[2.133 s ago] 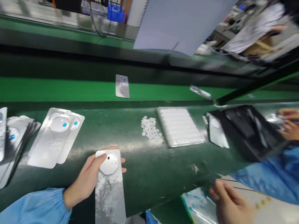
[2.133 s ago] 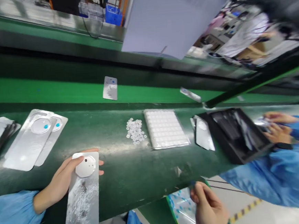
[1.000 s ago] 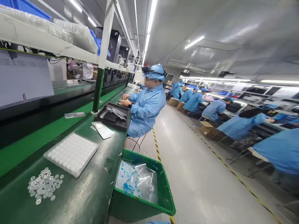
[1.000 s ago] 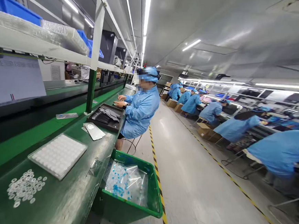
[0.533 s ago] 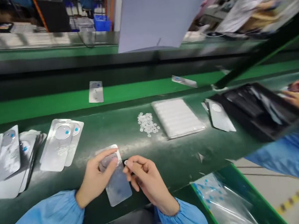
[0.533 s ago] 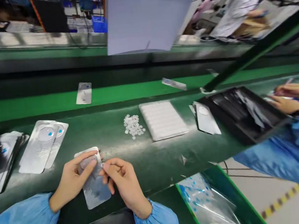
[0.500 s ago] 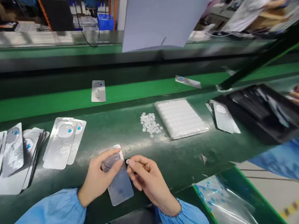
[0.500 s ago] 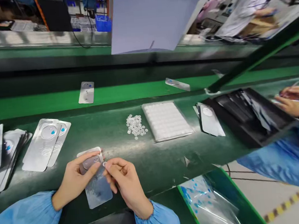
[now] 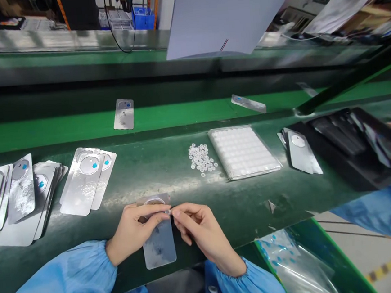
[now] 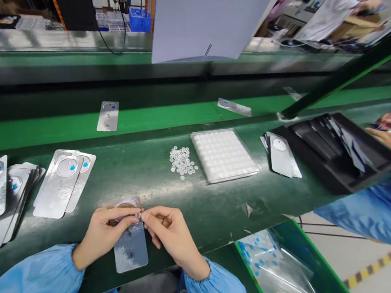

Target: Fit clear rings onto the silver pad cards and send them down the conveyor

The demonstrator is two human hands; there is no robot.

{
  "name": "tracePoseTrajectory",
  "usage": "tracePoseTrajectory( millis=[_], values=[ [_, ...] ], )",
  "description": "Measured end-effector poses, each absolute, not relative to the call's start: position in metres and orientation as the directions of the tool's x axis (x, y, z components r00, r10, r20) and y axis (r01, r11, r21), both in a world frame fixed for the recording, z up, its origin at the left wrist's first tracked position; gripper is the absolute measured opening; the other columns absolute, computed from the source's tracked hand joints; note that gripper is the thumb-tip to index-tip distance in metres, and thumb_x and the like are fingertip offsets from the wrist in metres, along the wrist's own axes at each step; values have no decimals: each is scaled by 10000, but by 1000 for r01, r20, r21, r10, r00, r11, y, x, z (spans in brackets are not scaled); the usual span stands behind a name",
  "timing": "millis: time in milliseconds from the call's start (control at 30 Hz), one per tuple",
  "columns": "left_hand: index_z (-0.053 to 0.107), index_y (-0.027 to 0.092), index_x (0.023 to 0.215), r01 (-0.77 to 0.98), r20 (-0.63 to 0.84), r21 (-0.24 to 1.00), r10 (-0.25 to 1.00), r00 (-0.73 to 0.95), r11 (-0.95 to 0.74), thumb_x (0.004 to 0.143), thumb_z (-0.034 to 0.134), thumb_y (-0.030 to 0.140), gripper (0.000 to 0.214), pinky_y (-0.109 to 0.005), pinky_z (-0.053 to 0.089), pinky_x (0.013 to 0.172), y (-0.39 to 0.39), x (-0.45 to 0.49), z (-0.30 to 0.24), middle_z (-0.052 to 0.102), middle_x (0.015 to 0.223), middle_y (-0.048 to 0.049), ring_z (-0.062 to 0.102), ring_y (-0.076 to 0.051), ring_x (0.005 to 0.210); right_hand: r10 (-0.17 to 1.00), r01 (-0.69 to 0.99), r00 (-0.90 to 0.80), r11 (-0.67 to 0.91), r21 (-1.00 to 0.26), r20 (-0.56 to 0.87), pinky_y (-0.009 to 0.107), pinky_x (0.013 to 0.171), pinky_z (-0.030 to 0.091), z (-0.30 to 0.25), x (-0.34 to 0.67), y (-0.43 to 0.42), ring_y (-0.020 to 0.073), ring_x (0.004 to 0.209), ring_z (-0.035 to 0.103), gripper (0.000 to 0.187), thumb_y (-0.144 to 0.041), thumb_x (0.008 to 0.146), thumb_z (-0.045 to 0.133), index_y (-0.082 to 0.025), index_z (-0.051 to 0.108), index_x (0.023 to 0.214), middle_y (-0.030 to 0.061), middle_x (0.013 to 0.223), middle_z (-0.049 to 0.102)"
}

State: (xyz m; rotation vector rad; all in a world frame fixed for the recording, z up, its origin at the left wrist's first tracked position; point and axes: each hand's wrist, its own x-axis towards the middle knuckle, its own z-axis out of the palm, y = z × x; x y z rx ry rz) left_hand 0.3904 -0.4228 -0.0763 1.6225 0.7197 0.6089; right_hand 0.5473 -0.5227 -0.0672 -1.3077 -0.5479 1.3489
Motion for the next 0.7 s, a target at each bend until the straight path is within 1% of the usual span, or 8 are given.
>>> tracePoseTrajectory(
  millis=[100,167,267,433,533,567,633,700],
  values=[
    [837,280,1009,120,12,985,733,680,-127,912,761,331,134,-279,579,793,-423,389,-76,817,962,-33,767,-216,883,912,-215,240,-284,-934,-332,174,352,283,-63,556,-521,49,392,367,372,-503,818,819,-142,739,782,-36,535,531],
    [838,274,1007,120,14,984,732,681,-131,912,761,332,135,-278,579,801,-422,389,-76,816,980,-37,766,-221,910,925,-143,207,-293,-945,-318,180,358,272,-60,559,-519,53,401,371,335,-469,804,840,-145,754,799,-37,539,539],
    [838,264,1010,115,10,986,721,693,-124,920,751,324,139,-276,582,794,-421,389,-75,816,988,-44,765,-226,922,933,-108,178,-296,-949,-311,188,370,269,-58,560,-516,63,412,372,311,-452,817,833,-150,760,812,-46,511,516],
    [835,254,1026,95,9,990,707,707,-106,932,735,308,148,-284,592,835,-421,390,-74,811,1024,-54,759,-235,980,937,-115,176,-284,-952,-301,190,378,280,-57,562,-513,64,416,377,315,-452,822,825,-153,732,802,-45,522,531],
    [815,239,1102,94,-5,992,721,693,-84,875,793,312,239,-278,614,783,-423,390,-75,801,1081,-74,763,-249,983,943,-79,213,-245,-966,-257,189,410,337,-54,562,-514,77,455,444,328,-470,854,787,-151,736,801,-17,564,584],
    [803,237,1136,86,5,992,720,694,-90,850,814,301,293,-280,618,797,-424,390,-76,797,1103,-78,761,-252,998,943,-54,232,-233,-971,-239,192,433,371,-53,562,-515,89,483,488,328,-470,867,772,-151,742,801,0,589,616],
    [778,228,1184,53,48,992,720,693,-116,818,834,267,373,-293,610,885,-425,390,-76,785,1147,-81,748,-251,1051,942,3,260,-218,-976,-210,202,477,427,-52,559,-516,114,537,561,311,-456,882,756,-154,759,805,30,635,672],
    [746,213,1229,21,69,993,720,690,-116,825,819,244,411,-295,599,925,-426,391,-76,773,1172,-84,743,-233,1051,943,55,273,-211,-976,-189,211,500,455,-52,557,-516,130,563,599,289,-440,891,745,-163,773,812,47,670,709]
  ],
)
